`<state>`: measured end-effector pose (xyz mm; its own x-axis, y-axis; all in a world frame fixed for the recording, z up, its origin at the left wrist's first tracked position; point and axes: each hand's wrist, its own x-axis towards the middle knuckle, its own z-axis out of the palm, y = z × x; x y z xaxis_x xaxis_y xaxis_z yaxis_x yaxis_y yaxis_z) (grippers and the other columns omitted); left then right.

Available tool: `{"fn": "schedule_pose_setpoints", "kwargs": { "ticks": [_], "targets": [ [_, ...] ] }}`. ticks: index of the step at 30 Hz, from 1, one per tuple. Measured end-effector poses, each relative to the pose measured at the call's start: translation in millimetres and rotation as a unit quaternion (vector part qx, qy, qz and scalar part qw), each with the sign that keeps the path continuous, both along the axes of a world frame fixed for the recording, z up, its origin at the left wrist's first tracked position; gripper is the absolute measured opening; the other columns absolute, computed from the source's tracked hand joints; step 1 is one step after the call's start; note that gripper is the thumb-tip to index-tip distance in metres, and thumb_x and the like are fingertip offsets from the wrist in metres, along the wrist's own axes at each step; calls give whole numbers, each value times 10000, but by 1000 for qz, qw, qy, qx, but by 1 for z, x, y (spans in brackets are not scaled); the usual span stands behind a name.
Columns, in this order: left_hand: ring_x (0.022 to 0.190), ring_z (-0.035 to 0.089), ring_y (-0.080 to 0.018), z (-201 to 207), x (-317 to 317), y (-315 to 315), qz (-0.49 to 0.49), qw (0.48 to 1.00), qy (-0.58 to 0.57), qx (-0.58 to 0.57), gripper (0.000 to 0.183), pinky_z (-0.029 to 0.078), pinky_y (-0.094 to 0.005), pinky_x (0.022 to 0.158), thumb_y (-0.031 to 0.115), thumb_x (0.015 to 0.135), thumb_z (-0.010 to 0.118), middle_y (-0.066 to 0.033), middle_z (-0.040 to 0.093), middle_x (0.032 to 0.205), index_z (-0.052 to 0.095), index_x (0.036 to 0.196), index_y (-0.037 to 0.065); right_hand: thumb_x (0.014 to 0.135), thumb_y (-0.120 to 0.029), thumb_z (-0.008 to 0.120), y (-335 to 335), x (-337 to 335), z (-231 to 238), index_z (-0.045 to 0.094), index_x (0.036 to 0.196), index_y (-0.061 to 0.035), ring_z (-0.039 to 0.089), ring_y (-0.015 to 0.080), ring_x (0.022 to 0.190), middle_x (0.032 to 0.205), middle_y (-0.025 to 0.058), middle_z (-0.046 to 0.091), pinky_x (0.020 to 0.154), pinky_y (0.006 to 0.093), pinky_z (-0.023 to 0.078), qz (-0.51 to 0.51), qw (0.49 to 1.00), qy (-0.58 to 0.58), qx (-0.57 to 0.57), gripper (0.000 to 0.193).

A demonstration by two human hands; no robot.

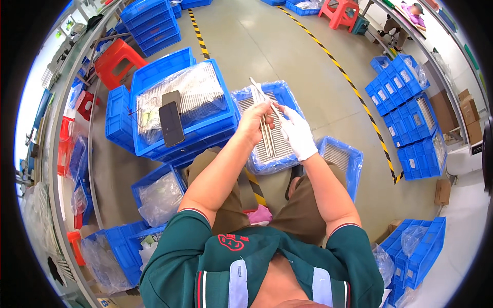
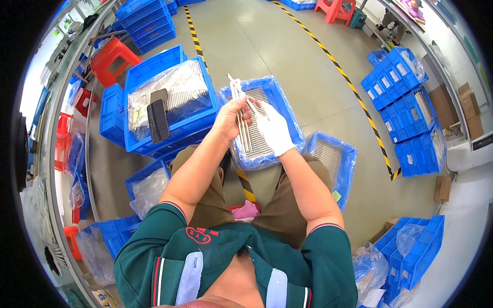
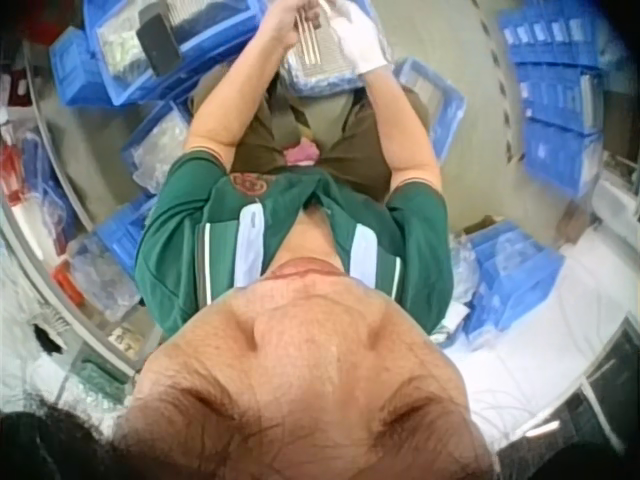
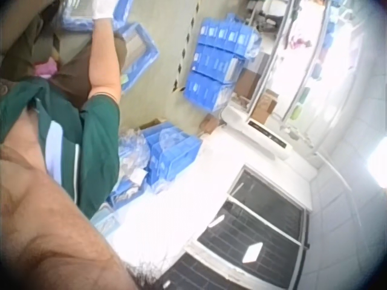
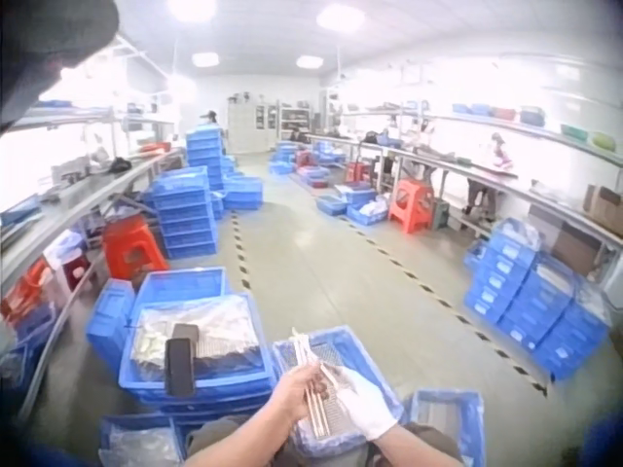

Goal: The person sits on a low stool in a factory and sorts thin metal rods. They pick up bundles of rods from a blue crate, separate them into smaller groups, and place them back into the crate.

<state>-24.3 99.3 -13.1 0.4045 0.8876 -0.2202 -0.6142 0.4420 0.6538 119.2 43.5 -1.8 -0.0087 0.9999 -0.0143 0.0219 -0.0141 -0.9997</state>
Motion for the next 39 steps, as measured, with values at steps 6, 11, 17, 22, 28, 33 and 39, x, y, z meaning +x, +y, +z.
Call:
{"fn": "schedule_pose_setpoints", "kwargs": {
  "ticks": [6, 11, 17, 22, 28, 33, 39],
  "targets": [
    [525, 422, -71, 4, 11, -11, -57, 996, 71, 13, 211, 337, -208, 444, 254, 897, 581, 28, 494, 669, 611, 963, 56, 896, -66, 517, 13, -3, -15, 531, 1222, -20, 592, 79, 741, 955, 67, 600, 607, 216, 501, -83, 993, -71, 48, 330],
    [488, 400, -58, -5, 19, -21, -67, 998, 9, -14, 156, 335, -199, 420, 250, 908, 565, 22, 517, 670, 571, 884, 96, 901, -136, 550, 17, -2, -12, 557, 1188, -17, 475, 38, 593, 782, -9, 564, 509, 162, 368, -43, 985, 152, -75, 311],
    [525, 399, -29, -5, 11, -17, -105, 970, 204, 76, 175, 343, -189, 429, 239, 929, 537, 44, 482, 693, 572, 865, 80, 894, -251, 576, 34, 23, -2, 633, 1013, -28, 530, 93, 688, 752, 5, 585, 619, 266, 440, -20, 1000, -5, -22, 260],
    [536, 387, -28, -9, 22, -34, -210, 945, 235, 88, 187, 341, -178, 438, 256, 916, 562, 47, 484, 721, 582, 891, 72, 864, -301, 598, 63, 38, -20, 635, 785, -32, 549, 152, 663, 694, 57, 605, 613, 308, 440, -68, 939, -328, 71, 283],
    [553, 462, -61, -15, 20, -46, -320, 946, 54, -11, 174, 387, -194, 449, 227, 917, 566, -2, 525, 768, 576, 896, 55, 863, -273, 589, 80, 101, -11, 578, 659, -85, 450, 115, 490, 569, 21, 504, 426, 297, 337, -312, 942, 122, -35, 278],
    [757, 655, -211, -14, 7, -16, -230, 972, -43, 1, 203, 563, -360, 681, 235, 892, 598, -69, 627, 852, 601, 910, 33, 869, -232, 561, 45, 73, -11, 612, 827, -80, 481, 84, 492, 654, -1, 555, 381, 228, 330, -123, 969, 190, -99, 166],
    [833, 652, -260, -2, 8, -14, -197, 977, -85, 6, 246, 554, -395, 730, 246, 888, 602, -123, 626, 904, 600, 908, 1, 884, -278, 552, 35, 39, -13, 619, 764, -51, 563, 175, 564, 630, 70, 578, 537, 306, 437, -52, 985, -161, 34, 265]
  ]
}}
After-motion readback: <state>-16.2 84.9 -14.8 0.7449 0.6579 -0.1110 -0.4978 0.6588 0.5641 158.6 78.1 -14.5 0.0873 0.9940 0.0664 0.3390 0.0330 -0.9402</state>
